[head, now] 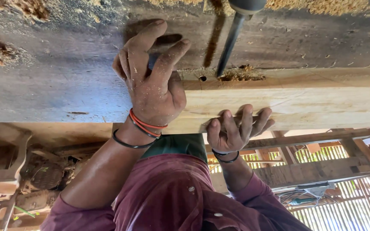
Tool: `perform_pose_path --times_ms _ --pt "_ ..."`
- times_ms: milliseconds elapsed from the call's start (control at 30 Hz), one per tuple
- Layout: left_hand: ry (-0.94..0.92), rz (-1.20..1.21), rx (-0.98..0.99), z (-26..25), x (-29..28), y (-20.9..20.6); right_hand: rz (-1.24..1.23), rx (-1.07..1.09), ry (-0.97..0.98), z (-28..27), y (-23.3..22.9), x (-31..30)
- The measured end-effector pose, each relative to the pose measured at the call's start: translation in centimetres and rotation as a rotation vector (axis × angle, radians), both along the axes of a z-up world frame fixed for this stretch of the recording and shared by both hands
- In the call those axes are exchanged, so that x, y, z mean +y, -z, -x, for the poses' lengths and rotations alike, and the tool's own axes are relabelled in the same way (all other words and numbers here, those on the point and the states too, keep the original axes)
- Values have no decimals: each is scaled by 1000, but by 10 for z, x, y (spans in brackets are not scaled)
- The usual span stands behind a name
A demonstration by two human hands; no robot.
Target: The person places a wooden plank on a drill press table and drills a series of holes along it, repositioning the plank between holes. They brush sawdust off the plank and slide it aside when finished.
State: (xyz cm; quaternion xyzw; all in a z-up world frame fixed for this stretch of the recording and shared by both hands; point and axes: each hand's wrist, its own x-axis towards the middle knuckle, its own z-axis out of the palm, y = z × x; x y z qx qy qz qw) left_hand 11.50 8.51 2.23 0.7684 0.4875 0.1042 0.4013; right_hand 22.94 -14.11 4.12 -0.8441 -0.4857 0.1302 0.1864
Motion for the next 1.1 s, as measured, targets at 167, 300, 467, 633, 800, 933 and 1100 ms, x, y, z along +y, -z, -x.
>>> perform_pose_path --times_ms 167,300,467,633,800,933,1100 --pt "4 2 34 0 0 0 -47 -29 -40 -3 3 6" --pt "-47 36 19 -2 -2 -1 -6 -16 -32 -3 -2 5" --pt "-105 87 -13 -2 -1 1 13 -3 -48 -3 -2 5" --pt "-113 102 -48 -1 0 1 31 -17 -35 -1 -3 3" --pt "-113 101 -58 -1 1 2 49 -17 -37 -1 -3 0" --pt "-102 86 -82 1 2 2 61 -9 -40 -1 -5 0" --pt "-97 118 -49 0 1 3 43 2 -29 -2 -3 3"
